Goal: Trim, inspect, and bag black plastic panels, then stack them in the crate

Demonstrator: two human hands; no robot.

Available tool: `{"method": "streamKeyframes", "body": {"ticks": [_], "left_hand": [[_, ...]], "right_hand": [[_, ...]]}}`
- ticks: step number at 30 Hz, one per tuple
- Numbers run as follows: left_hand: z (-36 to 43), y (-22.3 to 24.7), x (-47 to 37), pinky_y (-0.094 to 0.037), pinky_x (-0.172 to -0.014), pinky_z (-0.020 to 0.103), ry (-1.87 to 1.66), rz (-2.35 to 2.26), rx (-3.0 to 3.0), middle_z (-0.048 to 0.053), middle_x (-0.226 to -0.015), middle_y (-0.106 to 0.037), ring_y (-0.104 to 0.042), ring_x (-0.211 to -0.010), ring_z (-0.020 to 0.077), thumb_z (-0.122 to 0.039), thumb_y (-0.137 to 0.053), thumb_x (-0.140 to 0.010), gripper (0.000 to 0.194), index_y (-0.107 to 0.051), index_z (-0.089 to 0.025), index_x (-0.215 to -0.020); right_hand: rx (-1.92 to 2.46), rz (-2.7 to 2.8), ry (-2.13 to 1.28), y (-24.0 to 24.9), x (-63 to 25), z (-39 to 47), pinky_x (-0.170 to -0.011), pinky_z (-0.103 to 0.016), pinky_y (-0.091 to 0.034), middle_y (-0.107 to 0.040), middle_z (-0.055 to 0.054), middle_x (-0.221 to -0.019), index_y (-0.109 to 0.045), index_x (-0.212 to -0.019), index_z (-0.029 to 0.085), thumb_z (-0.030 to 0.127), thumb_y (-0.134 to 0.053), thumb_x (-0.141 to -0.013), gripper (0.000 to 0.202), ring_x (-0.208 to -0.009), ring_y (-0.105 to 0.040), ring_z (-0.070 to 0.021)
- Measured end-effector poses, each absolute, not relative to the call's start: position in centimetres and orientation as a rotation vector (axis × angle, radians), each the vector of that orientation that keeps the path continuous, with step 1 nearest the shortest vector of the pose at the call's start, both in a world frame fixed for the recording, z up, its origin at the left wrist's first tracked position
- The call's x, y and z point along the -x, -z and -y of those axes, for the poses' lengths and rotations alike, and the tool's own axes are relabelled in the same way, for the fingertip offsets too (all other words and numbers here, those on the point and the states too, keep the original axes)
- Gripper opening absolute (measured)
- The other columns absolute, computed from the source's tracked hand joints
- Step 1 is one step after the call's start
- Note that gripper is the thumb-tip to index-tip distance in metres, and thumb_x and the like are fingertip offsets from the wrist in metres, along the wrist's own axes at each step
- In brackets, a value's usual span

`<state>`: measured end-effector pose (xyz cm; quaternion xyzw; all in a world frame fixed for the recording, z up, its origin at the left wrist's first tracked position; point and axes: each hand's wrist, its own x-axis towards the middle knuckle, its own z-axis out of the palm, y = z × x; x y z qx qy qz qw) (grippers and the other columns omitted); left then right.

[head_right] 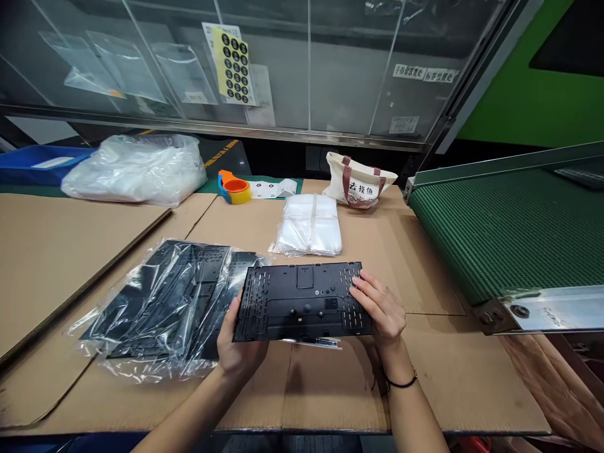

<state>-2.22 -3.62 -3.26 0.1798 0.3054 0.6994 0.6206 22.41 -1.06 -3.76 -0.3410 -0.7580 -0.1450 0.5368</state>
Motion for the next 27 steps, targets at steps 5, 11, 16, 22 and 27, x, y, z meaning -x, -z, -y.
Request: {"method": "streamKeyframes", "body": {"ticks": [5,11,16,22,27], "left_hand": [[3.5,3.4,2.1,-0.025,-0.117,0.040,-1.635,-0.724,-0.442,0.003,-0.133,-0.060,-0.039,-0.136,0.0244,-0.042,-0.053,-0.087,0.040,-0.065,-0.023,-0.120],[3.6,3.1,2.1,-0.030,-0.114,0.039,-1.642,-0.725,-0.535,0.004,-0.140,-0.053,-0.038,-0.137,0.0254,-0.042,-0.055,-0.085,0.045,-0.060,-0.025,-0.127],[3.9,3.0,2.0,-0.031,-0.114,0.039,-1.635,-0.658,-0.547,0.004,-0.143,-0.050,-0.036,-0.138,0.0254,-0.042,-0.054,-0.085,0.050,-0.055,-0.025,-0.133],[3.9,3.3,2.1,-0.032,-0.114,0.035,-1.580,-0.600,-0.513,0.000,-0.141,-0.052,-0.036,-0.138,0.0229,-0.044,-0.058,-0.083,0.053,-0.052,-0.030,-0.134],[3.7,3.4,2.2,-0.034,-0.113,0.035,-1.594,-0.689,-0.513,0.002,-0.138,-0.055,-0.038,-0.137,0.0233,-0.046,-0.058,-0.083,0.051,-0.056,-0.027,-0.130]], "right_hand": [[0.852,1.793,0.384,4.0,-23.0,0.9,-0.091,-0.043,-0.055,-0.072,-0.004,-0.112,-0.059,-0.127,0.030,0.014,-0.042,-0.096,0.039,-0.113,-0.063,-0.0249],[0.882,1.743,0.414,4.0,-23.2,0.8,-0.090,-0.043,-0.057,-0.073,-0.002,-0.110,-0.062,-0.123,0.032,0.017,-0.045,-0.096,0.036,-0.109,-0.066,-0.0254],[0.865,1.732,0.393,3.7,-22.8,0.7,-0.089,-0.043,-0.057,-0.073,-0.003,-0.110,-0.063,-0.122,0.030,0.014,-0.045,-0.095,0.036,-0.110,-0.065,-0.0250],[0.847,1.740,0.408,3.6,-22.2,0.9,-0.087,-0.042,-0.057,-0.073,-0.006,-0.107,-0.062,-0.122,0.027,0.008,-0.047,-0.092,0.038,-0.108,-0.066,-0.0243],[0.842,1.672,0.386,4.1,-21.8,0.9,-0.085,-0.043,-0.059,-0.068,-0.004,-0.116,-0.056,-0.119,0.032,0.011,-0.048,-0.092,0.035,-0.107,-0.066,-0.0219]]}}
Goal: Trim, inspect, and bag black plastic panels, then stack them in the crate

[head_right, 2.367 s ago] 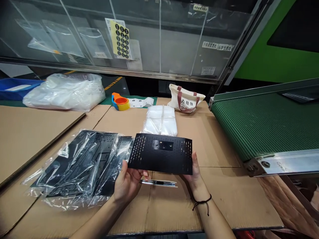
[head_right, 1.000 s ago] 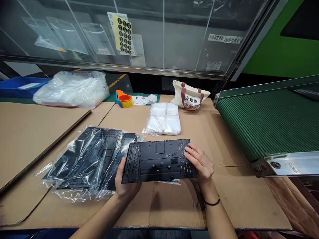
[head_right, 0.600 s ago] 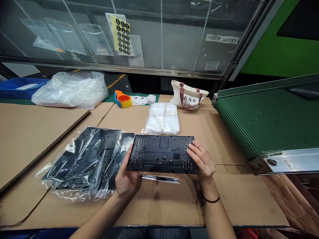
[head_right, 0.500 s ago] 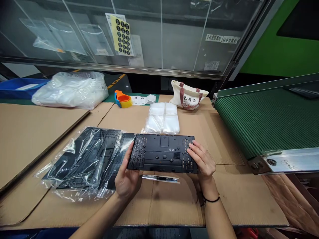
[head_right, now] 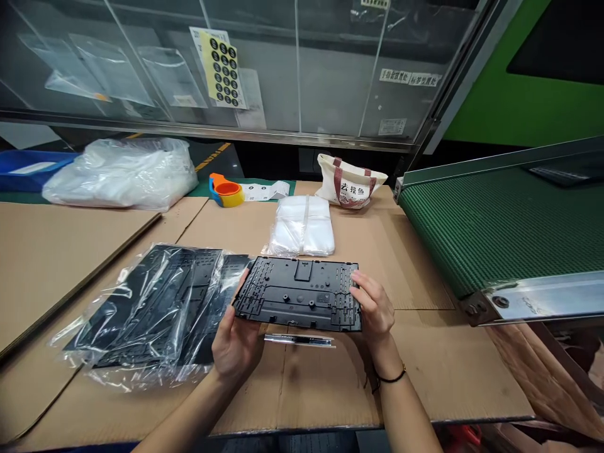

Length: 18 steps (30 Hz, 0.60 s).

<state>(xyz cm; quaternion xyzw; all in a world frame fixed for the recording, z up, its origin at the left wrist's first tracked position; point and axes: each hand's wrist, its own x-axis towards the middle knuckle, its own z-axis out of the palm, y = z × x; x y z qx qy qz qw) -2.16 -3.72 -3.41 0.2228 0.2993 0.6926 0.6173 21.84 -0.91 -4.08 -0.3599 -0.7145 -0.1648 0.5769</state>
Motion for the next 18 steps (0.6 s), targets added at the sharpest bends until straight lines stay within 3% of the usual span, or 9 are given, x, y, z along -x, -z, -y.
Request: {"method": "streamKeyframes", "body": {"ticks": [9,18], "left_hand": [[3.77,3.08,2.07,-0.040,-0.108,0.032,-1.607,-0.724,-0.500,0.003,-0.133,-0.059,-0.044,-0.133,0.0237,-0.045,-0.063,-0.078,0.055,-0.057,-0.027,-0.130],[3.97,2.97,2.10,-0.044,-0.105,0.035,-1.585,-0.663,-0.494,0.003,-0.140,-0.054,-0.041,-0.135,0.0246,-0.037,-0.058,-0.081,0.063,-0.043,-0.027,-0.141]], "right_hand": [[0.760,1.543,0.237,5.11,-21.77,0.48,-0.080,-0.042,-0.062,-0.060,-0.002,-0.123,-0.049,-0.120,0.035,0.016,-0.051,-0.093,0.033,-0.106,-0.066,-0.0191],[0.779,1.587,0.304,4.34,-21.55,0.46,-0.083,-0.042,-0.061,-0.060,-0.005,-0.118,-0.049,-0.120,0.031,0.014,-0.050,-0.092,0.033,-0.106,-0.065,-0.0195]]}}
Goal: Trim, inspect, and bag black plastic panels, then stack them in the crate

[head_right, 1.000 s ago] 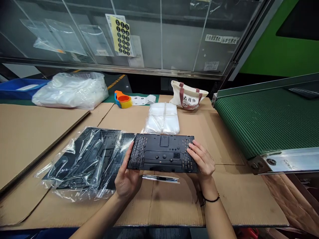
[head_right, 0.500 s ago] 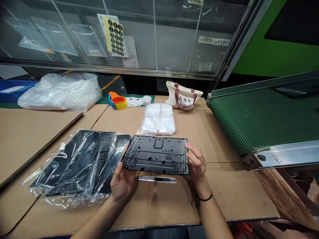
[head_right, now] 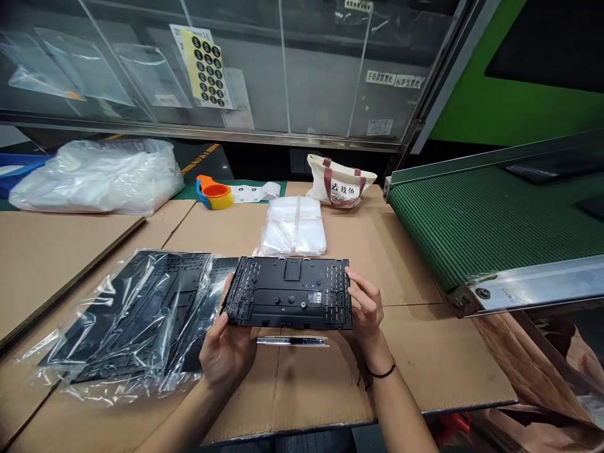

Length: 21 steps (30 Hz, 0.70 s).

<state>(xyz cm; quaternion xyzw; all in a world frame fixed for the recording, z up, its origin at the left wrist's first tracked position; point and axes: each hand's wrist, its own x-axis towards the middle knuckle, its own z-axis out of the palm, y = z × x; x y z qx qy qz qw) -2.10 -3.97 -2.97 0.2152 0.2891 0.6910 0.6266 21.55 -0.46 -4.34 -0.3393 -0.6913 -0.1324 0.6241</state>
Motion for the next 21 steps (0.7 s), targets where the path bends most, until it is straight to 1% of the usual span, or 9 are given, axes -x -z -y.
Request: {"method": "streamKeyframes", "body": {"ticks": [4,8,10,14,16,19,21], "left_hand": [[3.9,2.8,2.1,-0.045,-0.104,0.037,-1.592,-0.716,-0.493,0.004,-0.135,-0.058,-0.044,-0.132,0.0266,-0.037,-0.061,-0.077,0.065,-0.047,-0.026,-0.139],[3.9,3.1,2.2,-0.043,-0.105,0.035,-1.608,-0.704,-0.508,0.003,-0.134,-0.058,-0.046,-0.131,0.0246,-0.037,-0.060,-0.078,0.062,-0.048,-0.026,-0.138],[3.9,3.0,2.2,-0.044,-0.105,0.035,-1.597,-0.693,-0.505,0.003,-0.133,-0.059,-0.048,-0.129,0.0246,-0.037,-0.060,-0.078,0.063,-0.048,-0.027,-0.138],[3.9,2.6,2.1,-0.047,-0.101,0.039,-1.580,-0.690,-0.488,0.004,-0.133,-0.059,-0.051,-0.126,0.0272,-0.038,-0.063,-0.075,0.067,-0.047,-0.029,-0.139],[3.9,2.3,2.0,-0.047,-0.101,0.038,-1.592,-0.702,-0.488,0.004,-0.133,-0.060,-0.049,-0.128,0.0273,-0.038,-0.065,-0.073,0.067,-0.048,-0.028,-0.138],[3.9,2.4,1.9,-0.046,-0.101,0.035,-1.607,-0.725,-0.493,0.004,-0.128,-0.062,-0.048,-0.129,0.0263,-0.041,-0.065,-0.074,0.063,-0.052,-0.027,-0.134],[3.9,2.9,1.9,-0.047,-0.098,0.032,-1.633,-0.717,-0.515,0.003,-0.123,-0.065,-0.053,-0.123,0.0238,-0.045,-0.063,-0.078,0.057,-0.054,-0.028,-0.132]], "right_hand": [[0.785,1.561,0.295,4.6,-21.6,0.5,-0.080,-0.042,-0.062,-0.060,-0.005,-0.120,-0.046,-0.124,0.034,0.018,-0.052,-0.092,0.036,-0.104,-0.065,-0.0202],[0.856,1.585,0.329,4.6,-21.6,0.7,-0.081,-0.041,-0.062,-0.061,-0.007,-0.118,-0.052,-0.120,0.031,0.019,-0.048,-0.094,0.029,-0.105,-0.066,-0.0208],[0.863,1.594,0.360,4.4,-21.5,0.7,-0.082,-0.041,-0.062,-0.062,-0.008,-0.115,-0.053,-0.119,0.031,0.019,-0.047,-0.094,0.028,-0.104,-0.066,-0.0205],[0.813,1.617,0.390,3.9,-21.3,0.8,-0.085,-0.041,-0.061,-0.064,-0.006,-0.114,-0.051,-0.123,0.030,0.015,-0.050,-0.093,0.034,-0.107,-0.065,-0.0201],[0.818,1.649,0.391,3.8,-21.4,0.9,-0.085,-0.041,-0.060,-0.066,-0.005,-0.113,-0.053,-0.123,0.030,0.012,-0.050,-0.092,0.036,-0.109,-0.064,-0.0209],[0.874,1.715,0.391,3.5,-21.6,1.2,-0.085,-0.043,-0.058,-0.070,-0.004,-0.107,-0.058,-0.118,0.031,0.012,-0.048,-0.092,0.034,-0.108,-0.065,-0.0228],[0.890,1.741,0.368,3.3,-21.6,1.3,-0.084,-0.042,-0.057,-0.072,-0.004,-0.103,-0.060,-0.117,0.030,0.011,-0.047,-0.092,0.034,-0.104,-0.066,-0.0231]]}}
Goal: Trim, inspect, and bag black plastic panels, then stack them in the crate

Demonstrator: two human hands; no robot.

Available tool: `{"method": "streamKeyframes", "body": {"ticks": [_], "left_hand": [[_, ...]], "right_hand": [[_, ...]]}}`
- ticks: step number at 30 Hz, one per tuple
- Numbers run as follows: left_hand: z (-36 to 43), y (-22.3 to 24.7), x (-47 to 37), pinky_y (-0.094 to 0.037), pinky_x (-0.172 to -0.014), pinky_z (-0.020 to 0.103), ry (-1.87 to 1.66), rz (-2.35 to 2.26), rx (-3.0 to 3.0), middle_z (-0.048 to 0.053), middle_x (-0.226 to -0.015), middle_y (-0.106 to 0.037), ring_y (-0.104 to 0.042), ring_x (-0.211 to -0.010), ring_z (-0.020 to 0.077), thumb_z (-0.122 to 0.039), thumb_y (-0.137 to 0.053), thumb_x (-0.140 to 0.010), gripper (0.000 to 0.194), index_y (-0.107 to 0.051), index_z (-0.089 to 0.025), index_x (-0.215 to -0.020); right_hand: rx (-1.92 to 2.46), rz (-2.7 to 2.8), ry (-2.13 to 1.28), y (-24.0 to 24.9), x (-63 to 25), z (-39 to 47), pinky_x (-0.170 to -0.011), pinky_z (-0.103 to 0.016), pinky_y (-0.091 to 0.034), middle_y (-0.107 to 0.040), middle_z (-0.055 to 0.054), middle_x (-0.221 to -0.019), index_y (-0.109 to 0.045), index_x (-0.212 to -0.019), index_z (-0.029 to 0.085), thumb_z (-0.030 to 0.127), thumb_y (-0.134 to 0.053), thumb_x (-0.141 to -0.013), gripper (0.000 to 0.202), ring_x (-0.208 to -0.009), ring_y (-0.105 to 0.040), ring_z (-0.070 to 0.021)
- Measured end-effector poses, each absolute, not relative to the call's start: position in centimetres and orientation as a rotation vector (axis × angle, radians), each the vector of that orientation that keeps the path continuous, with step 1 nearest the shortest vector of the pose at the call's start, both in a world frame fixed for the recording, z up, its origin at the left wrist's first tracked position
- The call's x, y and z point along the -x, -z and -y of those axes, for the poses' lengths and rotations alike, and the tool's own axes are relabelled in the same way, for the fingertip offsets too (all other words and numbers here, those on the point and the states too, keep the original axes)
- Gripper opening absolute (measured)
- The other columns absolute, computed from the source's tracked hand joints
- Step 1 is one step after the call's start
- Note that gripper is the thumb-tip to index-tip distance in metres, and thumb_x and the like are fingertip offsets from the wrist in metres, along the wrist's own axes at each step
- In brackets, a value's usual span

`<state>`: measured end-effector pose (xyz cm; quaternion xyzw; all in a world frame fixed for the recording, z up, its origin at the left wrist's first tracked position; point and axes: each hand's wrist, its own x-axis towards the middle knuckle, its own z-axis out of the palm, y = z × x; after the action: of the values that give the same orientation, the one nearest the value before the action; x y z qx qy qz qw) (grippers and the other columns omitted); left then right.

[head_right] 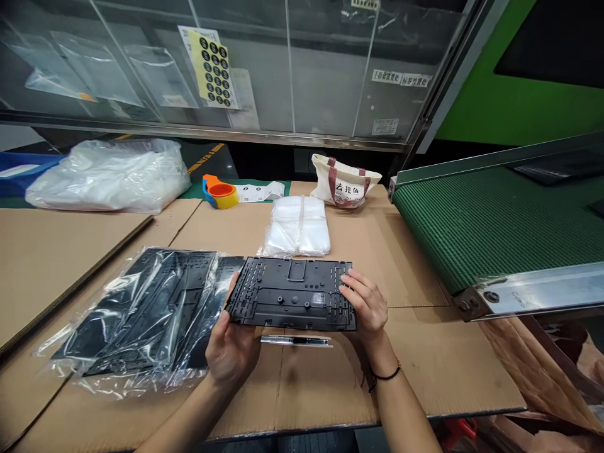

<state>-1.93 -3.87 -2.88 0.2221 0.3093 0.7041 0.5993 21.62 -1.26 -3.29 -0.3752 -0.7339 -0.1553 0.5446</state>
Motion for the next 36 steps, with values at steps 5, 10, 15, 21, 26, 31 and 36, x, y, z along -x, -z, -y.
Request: {"method": "streamKeyframes", "body": {"ticks": [5,10,15,21,26,31,36], "left_hand": [[3.8,4.3,2.3,-0.052,-0.071,0.031,-1.602,-0.655,-0.909,0.006,-0.118,-0.066,-0.066,-0.087,0.0214,-0.048,-0.063,-0.080,0.062,-0.046,-0.034,-0.138],[4.7,4.7,2.2,-0.049,-0.080,0.035,-1.405,-0.845,-1.550,0.011,-0.128,-0.058,-0.064,-0.092,0.0210,-0.026,-0.056,-0.089,0.056,-0.038,-0.034,-0.142],[6.8,0.1,2.3,-0.051,-0.086,0.035,-1.190,-0.911,-1.954,0.010,-0.128,-0.054,-0.059,-0.100,0.0188,-0.019,-0.052,-0.089,0.061,-0.028,-0.031,-0.143],[3.1,-7.6,2.0,-0.048,-0.094,0.034,-0.908,-0.826,-2.434,0.009,-0.117,-0.062,-0.057,-0.109,0.0193,-0.018,-0.044,-0.092,0.031,-0.050,-0.021,-0.122],[-7.2,-5.2,0.8,-0.039,-0.103,0.042,-0.334,-1.153,-2.891,0.017,-0.131,-0.055,-0.046,-0.127,0.0274,-0.004,-0.046,-0.078,0.055,-0.044,-0.009,-0.132],[-13.2,-1.1,1.5,-0.023,-0.111,0.050,0.085,-1.093,-3.239,0.010,-0.132,-0.057,-0.042,-0.131,0.0272,-0.002,-0.050,-0.078,0.060,-0.045,-0.021,-0.135],[-14.3,-0.6,2.7,-0.029,-0.105,0.048,-0.020,-1.146,-3.271,0.012,-0.093,-0.068,-0.056,-0.101,0.0249,-0.001,-0.043,-0.084,0.033,-0.064,-0.014,-0.106]], "right_hand": [[0.925,1.668,0.135,3.5,-21.4,0.7,-0.078,-0.039,-0.055,-0.074,-0.005,-0.090,-0.067,-0.102,0.028,0.013,-0.055,-0.087,0.025,-0.088,-0.067,-0.0210],[1.153,1.185,-0.295,5.3,-21.3,-0.5,-0.082,-0.039,-0.053,-0.074,-0.005,-0.088,-0.069,-0.087,0.020,0.031,-0.064,-0.083,0.012,-0.086,-0.069,-0.0222],[1.234,0.730,-0.587,5.9,-21.6,-1.4,-0.075,-0.032,-0.052,-0.072,-0.007,-0.092,-0.067,-0.095,0.014,0.047,-0.073,-0.072,0.041,-0.079,-0.066,-0.0184],[1.166,0.598,-0.694,5.7,-21.4,-1.7,-0.060,-0.024,-0.048,-0.068,-0.003,-0.087,-0.065,-0.089,0.015,0.051,-0.076,-0.065,0.045,-0.067,-0.059,-0.0122],[1.115,0.549,-0.773,5.4,-20.8,-1.7,-0.064,-0.026,-0.051,-0.068,-0.003,-0.092,-0.063,-0.092,0.017,0.051,-0.075,-0.062,0.047,-0.074,-0.061,-0.0140],[1.081,0.496,-0.833,5.3,-20.4,-1.9,-0.062,-0.026,-0.052,-0.069,-0.004,-0.089,-0.063,-0.085,0.016,0.050,-0.077,-0.057,0.046,-0.074,-0.063,-0.0148],[1.063,0.492,-0.890,5.1,-20.0,-1.7,-0.058,-0.026,-0.052,-0.070,-0.007,-0.091,-0.065,-0.091,0.014,0.049,-0.077,-0.059,0.048,-0.072,-0.063,-0.0159]]}}
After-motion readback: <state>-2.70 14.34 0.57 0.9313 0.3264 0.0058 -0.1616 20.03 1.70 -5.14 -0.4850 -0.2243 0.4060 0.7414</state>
